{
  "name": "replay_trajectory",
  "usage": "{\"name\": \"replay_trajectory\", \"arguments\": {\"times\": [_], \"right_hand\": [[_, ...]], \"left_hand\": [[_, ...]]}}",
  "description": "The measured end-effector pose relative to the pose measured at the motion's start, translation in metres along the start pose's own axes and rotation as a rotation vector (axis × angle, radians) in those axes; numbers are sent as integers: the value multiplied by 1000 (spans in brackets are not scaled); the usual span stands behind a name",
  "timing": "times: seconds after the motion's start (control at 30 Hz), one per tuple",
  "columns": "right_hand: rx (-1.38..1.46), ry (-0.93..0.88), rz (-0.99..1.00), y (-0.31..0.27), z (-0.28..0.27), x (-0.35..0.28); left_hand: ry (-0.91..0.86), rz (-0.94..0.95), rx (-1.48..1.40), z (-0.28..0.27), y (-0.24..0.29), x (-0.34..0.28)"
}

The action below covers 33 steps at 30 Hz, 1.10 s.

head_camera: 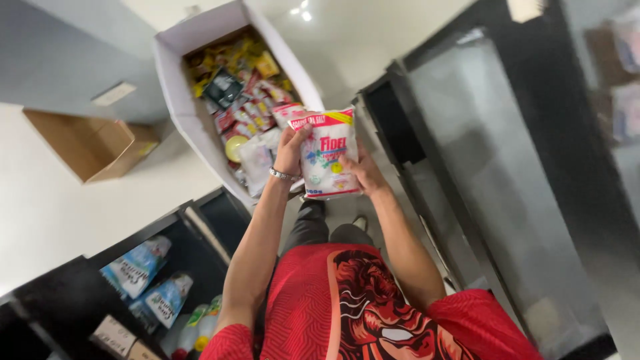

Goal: Stocking grocery store shelves with various packaged goods from a bin.

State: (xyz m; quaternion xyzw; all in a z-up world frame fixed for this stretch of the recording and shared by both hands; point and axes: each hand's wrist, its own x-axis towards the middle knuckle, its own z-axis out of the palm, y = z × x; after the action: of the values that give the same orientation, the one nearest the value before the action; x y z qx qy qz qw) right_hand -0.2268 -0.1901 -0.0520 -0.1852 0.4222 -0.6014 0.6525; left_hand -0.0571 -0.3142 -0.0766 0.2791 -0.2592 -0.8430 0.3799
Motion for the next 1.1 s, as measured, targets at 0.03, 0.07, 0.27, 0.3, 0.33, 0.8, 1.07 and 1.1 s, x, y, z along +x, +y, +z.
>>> {"name": "replay_trajectory", "arguments": {"times": [0.03, 0.07, 0.27, 0.3, 0.33, 0.8, 1.07, 1.1], "right_hand": [[-1, 13, -19, -11, -4, -13], [-80, -22, -66, -23, -7, -27], [-135, -34, -119, -54, -57, -121], [-144, 22, -93, -43, -81, -137], [-141, 46, -118, -49, -87, -155], [-328, 555, -666, -79, -142, -459], [-376, 998, -569, -64, -139, -612], [-347, 1029, -466, -55, -143, -629]], "left_hand": [[-21, -8, 2, 20, 0, -3], [-71, -14, 3, 41, -1, -7], [-412, 111, 244, 177, 0, -39], [-480, 174, 385, 194, -7, -43], [-513, 162, 385, 213, -16, -49], [-1022, -5, 366, 430, -155, -195], [-1077, -343, 378, 465, -295, -288], [-1057, -384, 350, 471, -306, -301]]}}
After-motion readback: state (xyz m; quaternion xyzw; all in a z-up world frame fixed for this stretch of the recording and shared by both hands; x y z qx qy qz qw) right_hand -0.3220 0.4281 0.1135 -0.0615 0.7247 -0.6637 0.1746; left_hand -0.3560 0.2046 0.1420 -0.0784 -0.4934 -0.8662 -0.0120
